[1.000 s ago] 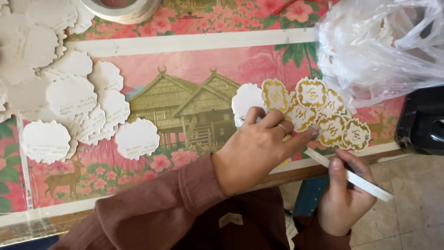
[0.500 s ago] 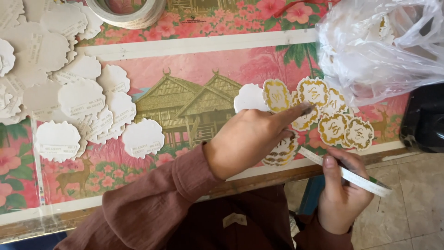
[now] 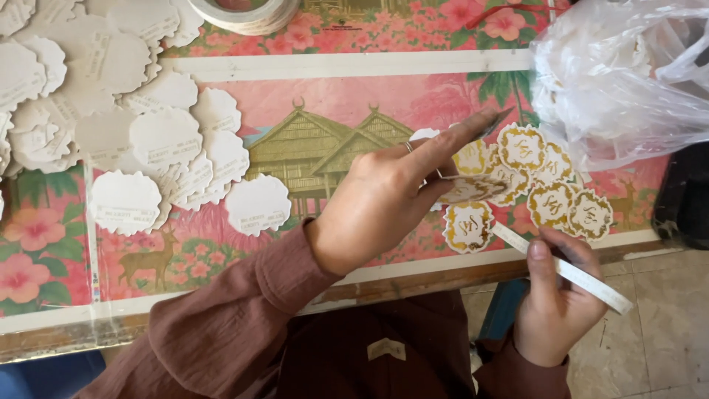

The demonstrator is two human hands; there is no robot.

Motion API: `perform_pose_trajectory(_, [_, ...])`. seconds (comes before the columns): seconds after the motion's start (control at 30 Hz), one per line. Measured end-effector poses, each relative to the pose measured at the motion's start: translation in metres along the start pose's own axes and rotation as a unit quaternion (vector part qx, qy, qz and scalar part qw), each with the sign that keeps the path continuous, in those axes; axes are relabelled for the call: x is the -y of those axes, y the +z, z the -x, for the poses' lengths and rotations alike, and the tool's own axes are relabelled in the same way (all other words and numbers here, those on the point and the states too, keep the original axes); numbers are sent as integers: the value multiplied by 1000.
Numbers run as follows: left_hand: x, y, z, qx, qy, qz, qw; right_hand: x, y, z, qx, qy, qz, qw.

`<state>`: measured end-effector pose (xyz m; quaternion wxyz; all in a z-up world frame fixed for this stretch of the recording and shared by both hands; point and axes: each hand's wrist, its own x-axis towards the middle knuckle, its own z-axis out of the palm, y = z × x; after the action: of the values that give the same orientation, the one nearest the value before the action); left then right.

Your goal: The person applies double-sided tape to the back of small, white, scalloped-edge paper cutouts. They pick up a cutout, apply a strip of tape, and place it on the table, repeating the process.

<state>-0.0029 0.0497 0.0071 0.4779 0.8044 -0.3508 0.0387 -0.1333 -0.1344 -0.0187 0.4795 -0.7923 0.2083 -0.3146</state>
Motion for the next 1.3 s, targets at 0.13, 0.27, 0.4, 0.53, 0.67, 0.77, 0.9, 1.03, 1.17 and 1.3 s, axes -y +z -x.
perform_pose_trajectory(0.13, [1,5,0,38,1,43,998,3,5,1,-4,10,-1,1000])
perform_pose_trajectory(0.27, [-2,11,1,127,-21,-3,992,6,5,0,-4,3,17,1000])
perform_pose_trajectory(0.4, [-9,-7,5,113,-49,13,992,8,8,-2,25,41,12,999])
perform_pose_trajectory(0.53, [-24,-38,40,64,-3,-58,996,11,9,0,37,23,2,999])
perform_pose_trajectory(0.67, [-30,-64,81,48,130,-125,982,18,11,12,33,15,-23,999])
perform_pose_trajectory(0.77, [-23,-69,104,49,181,-204,961,31,13,22,88,40,-4,995])
perform_pose_trajectory(0.9, [-17,-71,124,60,155,-245,955,52,25,37,197,61,48,977])
perform_pose_trajectory(1.03, [-19,-64,134,48,109,-248,961,63,35,42,294,13,102,950])
perform_pose_trajectory(1.17, [-21,-57,140,17,90,-234,968,71,44,40,335,-54,79,937])
perform_pose_trajectory(1.3, [-25,-49,139,3,55,-279,959,76,46,38,337,-20,55,940])
